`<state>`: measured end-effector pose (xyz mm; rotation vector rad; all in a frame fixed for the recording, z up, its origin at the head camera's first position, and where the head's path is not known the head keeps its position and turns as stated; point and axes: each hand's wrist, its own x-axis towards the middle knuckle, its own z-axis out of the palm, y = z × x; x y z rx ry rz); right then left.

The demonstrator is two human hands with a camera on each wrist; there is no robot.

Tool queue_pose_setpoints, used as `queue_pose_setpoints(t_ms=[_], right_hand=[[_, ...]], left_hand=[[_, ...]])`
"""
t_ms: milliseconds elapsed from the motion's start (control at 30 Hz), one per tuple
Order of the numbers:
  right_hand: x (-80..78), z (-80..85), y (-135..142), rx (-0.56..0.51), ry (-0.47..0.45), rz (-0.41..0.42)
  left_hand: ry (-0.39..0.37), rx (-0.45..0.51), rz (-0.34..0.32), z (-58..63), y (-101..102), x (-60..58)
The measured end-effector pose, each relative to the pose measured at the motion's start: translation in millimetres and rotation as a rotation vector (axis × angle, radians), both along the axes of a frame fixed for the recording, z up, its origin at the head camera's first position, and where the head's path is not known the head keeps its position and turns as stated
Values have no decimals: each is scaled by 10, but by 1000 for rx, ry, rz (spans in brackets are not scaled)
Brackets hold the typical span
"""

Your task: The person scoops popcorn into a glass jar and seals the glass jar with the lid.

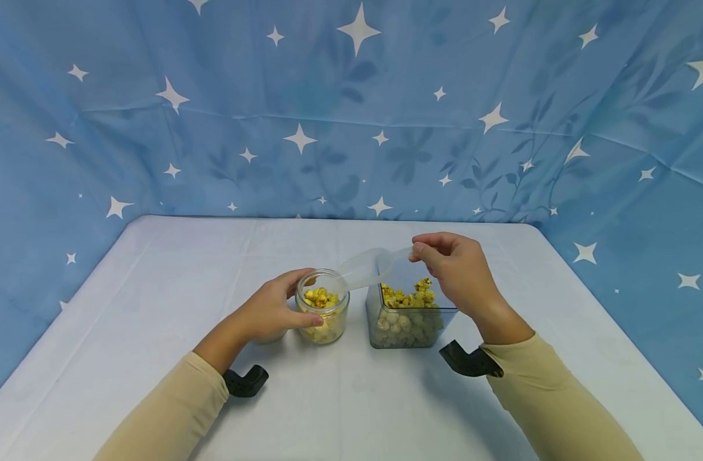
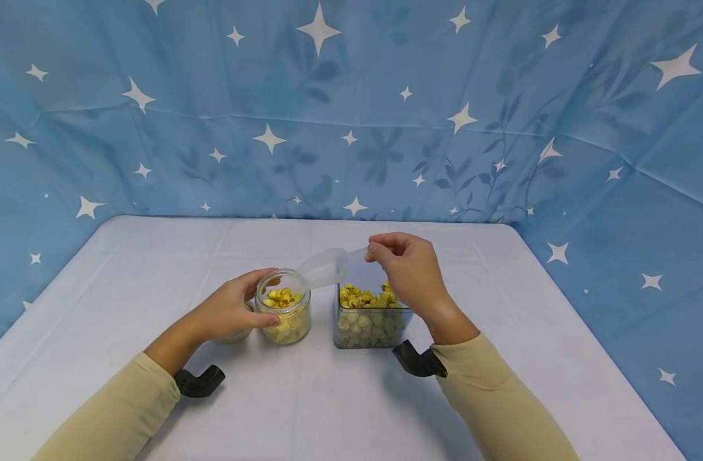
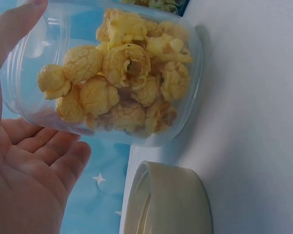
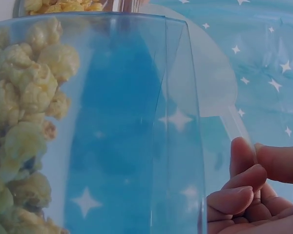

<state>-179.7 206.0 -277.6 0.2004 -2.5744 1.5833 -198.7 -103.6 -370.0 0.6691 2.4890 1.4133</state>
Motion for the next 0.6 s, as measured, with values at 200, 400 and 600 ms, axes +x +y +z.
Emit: queue_pose_setpoints(t_ms=[200,400,600], right_hand=[[-9,-8,93,-27,28,17],[-5,-3,353,-57,84,21],[-19,23,744,-238,96,29]], left_hand=[[-5,-14,4,22,5,3],[-4,-70,10,76,23,-8],[70,-150,7,231,19,-30]])
